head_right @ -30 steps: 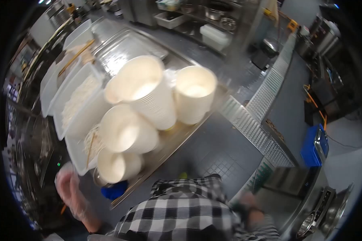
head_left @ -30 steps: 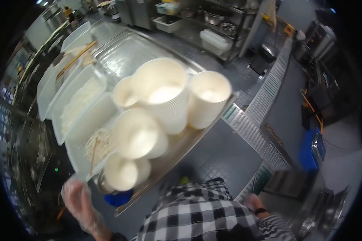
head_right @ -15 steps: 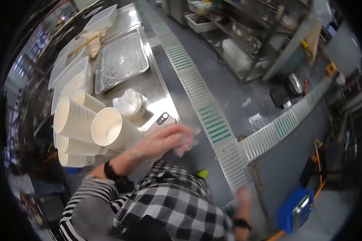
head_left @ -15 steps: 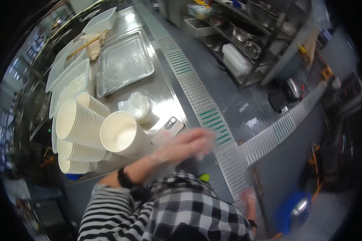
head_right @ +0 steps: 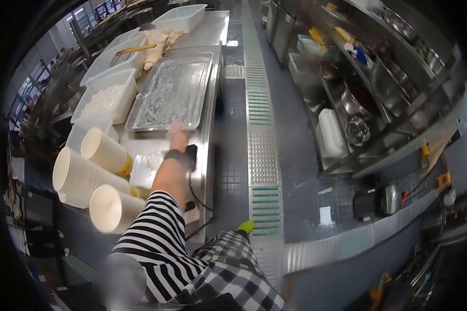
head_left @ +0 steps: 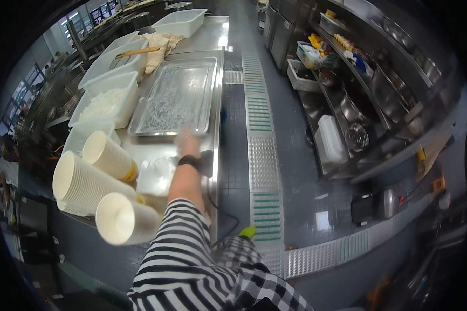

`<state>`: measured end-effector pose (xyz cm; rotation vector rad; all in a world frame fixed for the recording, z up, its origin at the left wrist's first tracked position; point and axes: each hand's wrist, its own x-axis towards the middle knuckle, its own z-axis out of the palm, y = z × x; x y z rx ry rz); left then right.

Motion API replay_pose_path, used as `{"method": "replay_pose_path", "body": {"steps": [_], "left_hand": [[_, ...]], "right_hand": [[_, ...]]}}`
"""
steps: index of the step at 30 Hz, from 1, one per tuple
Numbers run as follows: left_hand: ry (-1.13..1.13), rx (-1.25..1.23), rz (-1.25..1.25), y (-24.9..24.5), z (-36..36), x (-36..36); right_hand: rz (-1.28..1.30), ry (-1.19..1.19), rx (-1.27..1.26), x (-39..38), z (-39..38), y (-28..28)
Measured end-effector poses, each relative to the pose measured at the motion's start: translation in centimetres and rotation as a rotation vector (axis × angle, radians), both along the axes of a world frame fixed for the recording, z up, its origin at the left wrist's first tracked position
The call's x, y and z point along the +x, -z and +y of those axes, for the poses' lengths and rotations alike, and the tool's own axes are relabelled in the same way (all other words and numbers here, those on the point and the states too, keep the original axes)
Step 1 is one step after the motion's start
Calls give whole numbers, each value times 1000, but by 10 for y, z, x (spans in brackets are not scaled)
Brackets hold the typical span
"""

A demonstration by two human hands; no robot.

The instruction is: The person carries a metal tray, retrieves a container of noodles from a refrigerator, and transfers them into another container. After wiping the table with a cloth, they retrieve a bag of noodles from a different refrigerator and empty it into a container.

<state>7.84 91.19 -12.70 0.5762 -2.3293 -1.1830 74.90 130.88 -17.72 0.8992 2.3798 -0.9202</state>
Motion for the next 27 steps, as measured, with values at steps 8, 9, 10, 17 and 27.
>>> {"method": "replay_pose_path", "body": {"steps": [8,9,10,17,27], "left_hand": [[186,-108,-61,-45,-34,-37],[219,-81,-26,-55,-28,-42],[256,-55,6,-66,-23,-48],[497,139,190,-143,27,-44],[613,739,112,-168,36,47]], "right_hand": [[-27,1,-19,-80,83,-7],[-17,-2,-26,-81,91,-6],[0,-3,-32,-82,97,-6],[450,203,-385,-66,132,83],[-314,-154,95,-121,132,32]]}}
